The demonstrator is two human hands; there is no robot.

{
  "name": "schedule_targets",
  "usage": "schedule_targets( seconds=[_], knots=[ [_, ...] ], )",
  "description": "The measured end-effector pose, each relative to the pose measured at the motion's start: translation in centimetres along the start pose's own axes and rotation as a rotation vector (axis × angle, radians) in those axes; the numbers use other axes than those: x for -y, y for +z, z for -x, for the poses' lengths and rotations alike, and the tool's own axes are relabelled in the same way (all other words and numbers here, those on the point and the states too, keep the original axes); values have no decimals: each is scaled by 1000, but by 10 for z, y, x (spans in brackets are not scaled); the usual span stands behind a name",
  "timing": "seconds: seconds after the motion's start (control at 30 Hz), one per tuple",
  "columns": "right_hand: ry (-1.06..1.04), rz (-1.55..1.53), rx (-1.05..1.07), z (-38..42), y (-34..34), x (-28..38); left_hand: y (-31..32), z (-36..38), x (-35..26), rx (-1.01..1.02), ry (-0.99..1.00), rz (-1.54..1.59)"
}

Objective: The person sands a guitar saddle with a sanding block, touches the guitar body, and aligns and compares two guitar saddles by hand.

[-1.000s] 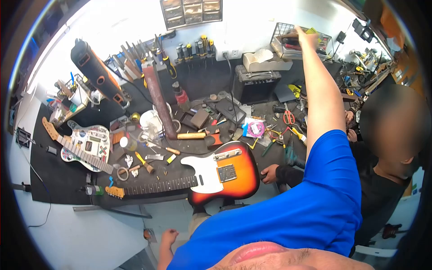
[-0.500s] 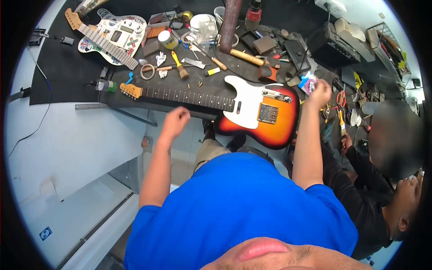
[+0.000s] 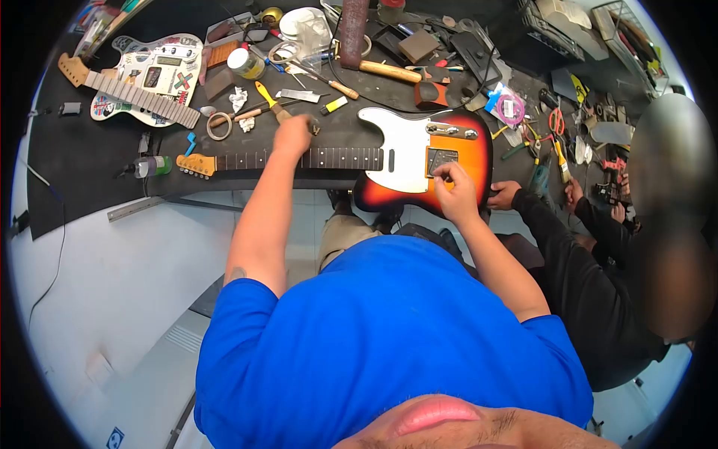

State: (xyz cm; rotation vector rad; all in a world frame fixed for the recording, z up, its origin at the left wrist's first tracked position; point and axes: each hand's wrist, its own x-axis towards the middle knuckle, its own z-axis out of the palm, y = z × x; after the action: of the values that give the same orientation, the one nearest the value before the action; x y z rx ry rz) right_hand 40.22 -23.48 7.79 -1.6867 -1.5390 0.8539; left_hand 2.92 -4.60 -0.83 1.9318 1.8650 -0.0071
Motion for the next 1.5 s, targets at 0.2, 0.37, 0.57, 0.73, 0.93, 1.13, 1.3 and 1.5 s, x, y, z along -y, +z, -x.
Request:
schedule_targets(
  seconds=[0.2, 0.37, 0.57, 0.73, 0.93, 1.13, 1.3, 1.5],
  knots=[
    [132, 3, 71, 31, 11, -16, -5, -8, 26, -157, 47, -68],
    [84, -1, 71, 24, 18, -12, 14, -19, 0, -82, -28, -234],
    [155, 22, -90, 23, -11, -34, 22, -23, -2, -48, -114, -152],
    [447, 76, -165, 36, -19, -90, 15, -20, -9, -131, -154, -69],
    [593, -38, -82, 22, -6, -103, 10, 6, -43, -326, -96, 58],
    [598, -55, -65, 22, -3, -100, 14, 1, -55, -366, 49, 315],
    [469, 101, -130, 15, -10, -83, 19, -8, -46, 26, -116, 1118],
    [262, -509, -60, -31, 8, -24, -14, 82, -150, 341, 141, 1254]
  ],
)
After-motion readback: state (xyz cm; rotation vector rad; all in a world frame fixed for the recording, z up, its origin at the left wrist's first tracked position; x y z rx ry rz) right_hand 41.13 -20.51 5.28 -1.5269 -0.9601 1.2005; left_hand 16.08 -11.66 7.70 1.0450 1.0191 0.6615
